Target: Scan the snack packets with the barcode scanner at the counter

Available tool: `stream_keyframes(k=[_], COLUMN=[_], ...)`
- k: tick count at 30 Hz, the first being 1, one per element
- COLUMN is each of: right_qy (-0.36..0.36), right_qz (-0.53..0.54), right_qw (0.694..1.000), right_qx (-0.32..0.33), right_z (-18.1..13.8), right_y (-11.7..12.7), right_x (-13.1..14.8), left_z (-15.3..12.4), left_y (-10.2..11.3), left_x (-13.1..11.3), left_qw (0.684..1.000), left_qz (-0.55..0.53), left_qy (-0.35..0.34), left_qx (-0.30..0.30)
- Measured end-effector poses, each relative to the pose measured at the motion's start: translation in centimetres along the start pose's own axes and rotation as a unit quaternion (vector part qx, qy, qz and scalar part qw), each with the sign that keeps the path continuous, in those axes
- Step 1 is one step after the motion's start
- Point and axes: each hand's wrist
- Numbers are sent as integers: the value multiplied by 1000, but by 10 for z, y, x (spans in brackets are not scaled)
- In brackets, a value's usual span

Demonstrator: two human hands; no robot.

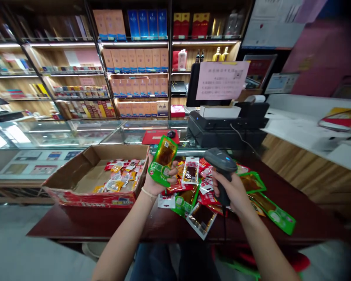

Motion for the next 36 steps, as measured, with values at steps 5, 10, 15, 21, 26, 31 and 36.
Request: stream_keyframes(k=[5,10,15,21,26,31,36], right_qy=[6,3,5,-56,-47,-34,-33], right_qz=[-33,-92,-140,-247,-209,-99,-36], right_qw=[999,995,989,965,976,994,995], right_qx=[1,42,50,62,36,-25,-92], right_z=[-6,-16,-21,-15,-16,-16,-13], right_y=[18,29,37,44,49,57,68], right_x=[-11,-20,-21,-24,-23,-15,-16], left_z=[6,13,23,32,38,54,90], left_y=[13,30,44,50,50,44,42], left_x=[12,9,3,4,4,3,20], left_qw=[998,989,977,968,972,977,858], left_qz=[32,0,-33,-49,-11,163,496], left_qy=[48,147,208,235,223,107,-32], left_qx=[3,2,-30,-70,-74,-87,-126])
Point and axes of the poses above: each hand's wrist, its own z-axis towards the middle knuckle, its own y-axis out of the back of the hand, x = y × z, and after that the axes turned 15 degrees about -z, right-handed
